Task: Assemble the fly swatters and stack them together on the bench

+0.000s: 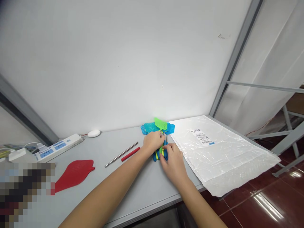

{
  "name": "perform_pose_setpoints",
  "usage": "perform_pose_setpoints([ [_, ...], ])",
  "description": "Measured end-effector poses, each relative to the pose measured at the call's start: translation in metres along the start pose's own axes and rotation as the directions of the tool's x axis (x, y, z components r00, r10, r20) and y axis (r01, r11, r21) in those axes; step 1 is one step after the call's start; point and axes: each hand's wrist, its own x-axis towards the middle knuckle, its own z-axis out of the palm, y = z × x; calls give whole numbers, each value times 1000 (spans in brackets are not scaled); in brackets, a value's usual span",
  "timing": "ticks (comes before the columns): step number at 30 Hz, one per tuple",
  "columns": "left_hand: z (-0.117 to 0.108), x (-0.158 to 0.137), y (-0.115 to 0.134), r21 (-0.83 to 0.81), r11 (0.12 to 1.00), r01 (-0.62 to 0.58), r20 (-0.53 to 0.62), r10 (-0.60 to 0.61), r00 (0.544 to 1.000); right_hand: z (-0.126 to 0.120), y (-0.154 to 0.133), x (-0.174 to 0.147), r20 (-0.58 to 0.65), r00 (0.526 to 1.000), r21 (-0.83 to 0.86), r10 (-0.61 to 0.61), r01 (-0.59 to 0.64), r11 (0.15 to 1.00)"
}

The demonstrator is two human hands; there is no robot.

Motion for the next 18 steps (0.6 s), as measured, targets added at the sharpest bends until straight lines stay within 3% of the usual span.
perform_pose_setpoints([
  [9, -2, -5, -9, 18, 998, -52, -12, 53, 999, 3, 3, -1, 15, 1000, -24, 19, -18, 1000],
  [18, -7, -44, -19, -2, 975, -222, -156, 219, 963, 3, 3, -2, -10, 999, -56, 35, -35, 998],
])
